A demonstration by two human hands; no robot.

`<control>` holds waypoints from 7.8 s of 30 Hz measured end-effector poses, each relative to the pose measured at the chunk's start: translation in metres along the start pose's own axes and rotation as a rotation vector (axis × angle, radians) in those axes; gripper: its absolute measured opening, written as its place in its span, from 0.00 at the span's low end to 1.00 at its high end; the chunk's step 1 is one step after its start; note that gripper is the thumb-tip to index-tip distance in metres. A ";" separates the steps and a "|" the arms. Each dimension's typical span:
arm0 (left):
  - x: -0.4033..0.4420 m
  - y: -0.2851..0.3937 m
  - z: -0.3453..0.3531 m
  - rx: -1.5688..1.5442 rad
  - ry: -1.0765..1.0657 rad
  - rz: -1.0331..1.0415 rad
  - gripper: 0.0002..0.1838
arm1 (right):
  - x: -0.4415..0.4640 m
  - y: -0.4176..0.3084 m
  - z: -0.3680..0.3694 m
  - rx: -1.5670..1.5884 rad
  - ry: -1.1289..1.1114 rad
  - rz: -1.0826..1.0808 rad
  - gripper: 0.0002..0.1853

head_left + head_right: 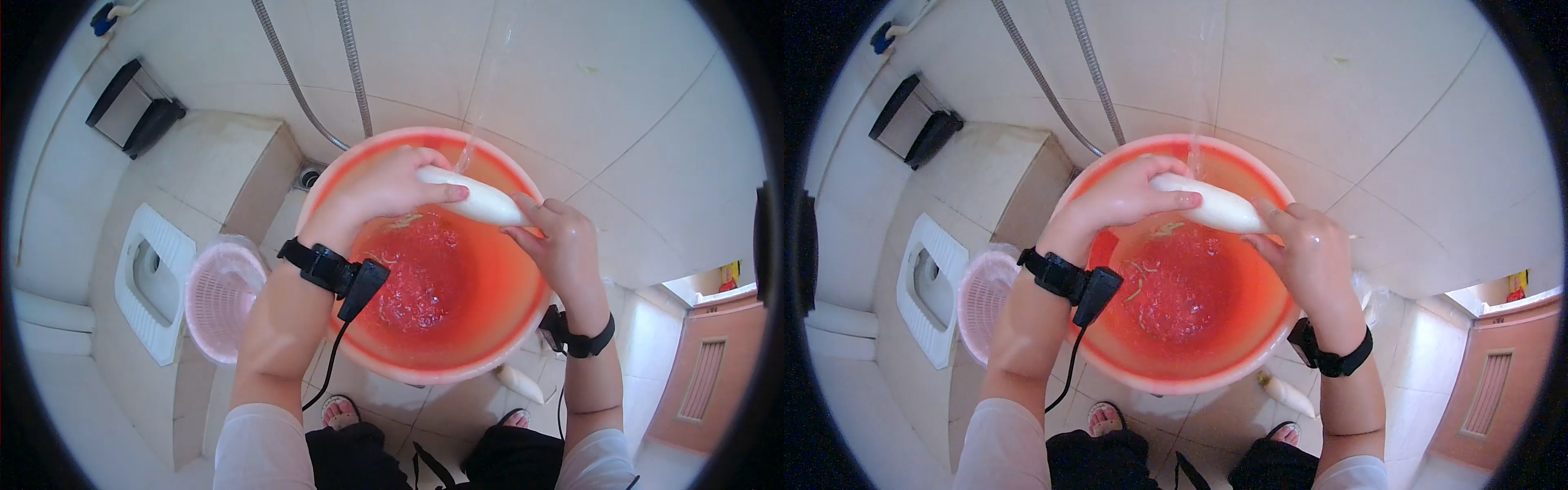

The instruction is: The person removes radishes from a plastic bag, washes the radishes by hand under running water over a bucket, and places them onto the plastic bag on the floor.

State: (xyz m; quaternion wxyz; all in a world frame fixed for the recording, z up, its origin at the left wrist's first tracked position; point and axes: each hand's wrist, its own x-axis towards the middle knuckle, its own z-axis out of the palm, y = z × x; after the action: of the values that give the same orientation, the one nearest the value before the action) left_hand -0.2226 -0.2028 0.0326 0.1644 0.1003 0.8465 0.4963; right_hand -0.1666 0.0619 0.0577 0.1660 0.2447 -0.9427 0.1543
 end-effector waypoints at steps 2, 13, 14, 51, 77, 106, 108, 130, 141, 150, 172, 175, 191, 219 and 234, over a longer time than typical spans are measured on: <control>0.004 -0.010 -0.004 -0.045 -0.026 0.134 0.27 | 0.000 0.000 -0.006 0.048 -0.016 0.021 0.22; -0.003 0.004 0.000 0.032 -0.033 0.159 0.30 | -0.001 -0.004 -0.021 0.301 -0.080 0.093 0.16; -0.004 0.010 0.002 0.071 -0.066 -0.011 0.31 | -0.001 -0.008 -0.022 0.268 -0.093 0.073 0.16; 0.004 -0.013 0.000 -0.219 -0.251 0.219 0.24 | -0.016 0.020 -0.022 0.237 0.002 0.128 0.25; -0.011 0.011 0.008 -0.122 -0.159 0.398 0.20 | -0.033 0.044 0.010 0.308 0.007 0.116 0.27; -0.003 0.002 0.014 -0.042 -0.367 0.154 0.25 | -0.031 0.026 0.011 0.197 0.037 0.075 0.25; -0.004 0.011 0.013 0.021 -0.357 0.029 0.25 | -0.031 0.027 0.012 0.180 0.034 0.068 0.24; 0.001 -0.008 0.023 -0.078 -0.310 0.182 0.31 | -0.030 0.020 0.004 0.257 0.002 0.065 0.25; 0.004 -0.009 0.030 -0.030 -0.312 0.140 0.25 | -0.031 0.020 0.003 0.209 -0.056 0.099 0.27; 0.006 -0.009 0.028 -0.142 -0.259 0.107 0.28 | -0.031 0.021 0.008 0.221 0.019 0.068 0.26; 0.003 -0.002 0.021 -0.200 -0.184 0.072 0.34 | -0.032 0.018 0.002 0.196 -0.073 0.116 0.22; 0.003 -0.001 0.021 -0.165 -0.174 0.086 0.33 | -0.031 0.018 0.003 0.203 -0.073 0.100 0.23; 0.008 -0.007 0.015 -0.525 -0.085 -0.028 0.20 | -0.033 0.021 0.010 0.185 -0.025 0.119 0.26; 0.007 -0.007 0.014 -0.453 -0.069 0.034 0.19 | -0.031 0.018 0.005 0.153 -0.024 0.079 0.24; 0.006 -0.005 0.014 -0.484 -0.093 0.059 0.24 | -0.031 0.017 0.004 0.151 -0.048 0.083 0.23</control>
State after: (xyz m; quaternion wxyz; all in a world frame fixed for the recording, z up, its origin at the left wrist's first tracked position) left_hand -0.2231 -0.1921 0.0213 0.2079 0.1053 0.6912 0.6840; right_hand -0.1510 0.0875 0.0383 0.1177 0.2208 -0.9415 0.2259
